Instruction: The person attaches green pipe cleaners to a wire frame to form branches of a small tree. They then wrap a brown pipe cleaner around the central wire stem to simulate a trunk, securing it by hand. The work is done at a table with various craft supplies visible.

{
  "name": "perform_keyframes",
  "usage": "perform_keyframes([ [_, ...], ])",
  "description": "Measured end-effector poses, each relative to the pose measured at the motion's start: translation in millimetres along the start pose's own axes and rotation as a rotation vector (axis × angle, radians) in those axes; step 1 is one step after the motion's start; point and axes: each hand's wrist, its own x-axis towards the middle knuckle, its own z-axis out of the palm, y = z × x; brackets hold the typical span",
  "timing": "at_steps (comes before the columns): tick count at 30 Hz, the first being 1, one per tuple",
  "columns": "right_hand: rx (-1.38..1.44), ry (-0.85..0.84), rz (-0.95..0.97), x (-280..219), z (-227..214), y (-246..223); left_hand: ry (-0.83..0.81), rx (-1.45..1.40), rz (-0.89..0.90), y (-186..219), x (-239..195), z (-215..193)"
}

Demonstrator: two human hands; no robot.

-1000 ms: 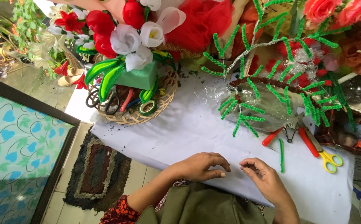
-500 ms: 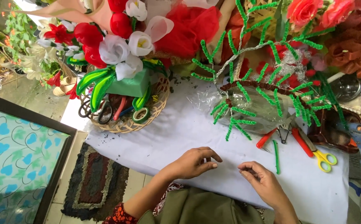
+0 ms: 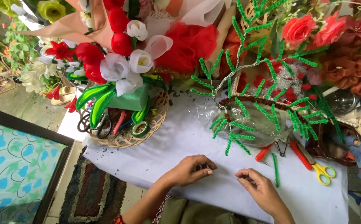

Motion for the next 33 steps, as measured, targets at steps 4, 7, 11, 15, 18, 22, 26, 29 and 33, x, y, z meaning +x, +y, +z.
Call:
perform_keyframes([
  [4,-0.024,0.013,-0.088,7.3,3.8,12.2,0.034,-0.114,-0.043,-11.4,3.4,2.7],
  [7,0.034,-0.005,-0.042,7.5,3.3,10.9,0.124,-0.083,0.024,-23.0,7.8,3.4],
  [11,0.043,0.01,-0.102,3.3,-0.9,16.6,0.4,-0.071,0.057,-27.2,13.2,4.4],
  [15,0.022,0.094,-0.133,-1.4,-11.2,26.8,0.863,0.221,0.018,-11.9,17.5,4.5],
  [18,0.052,0.199,-0.042,-8.8,-28.4,28.1,0.934,0.277,0.049,-18.2,21.0,2.8],
  [22,0.066,0.402,-0.038,-16.5,-52.0,41.7,0.911,0.27,0.039,-18.7,27.9,-6.0],
  [26,-0.022,0.643,-0.083,-24.7,-67.0,58.2,0.924,0.331,0.037,-23.0,39.9,-9.7],
  [29,-0.098,0.674,-0.053,-24.4,-66.9,72.6,0.976,0.389,0.057,-32.9,45.2,-8.9],
  [33,-0.213,0.59,0.14,-17.7,-53.3,77.0,1.056,0.504,0.127,-38.5,45.0,-7.6],
])
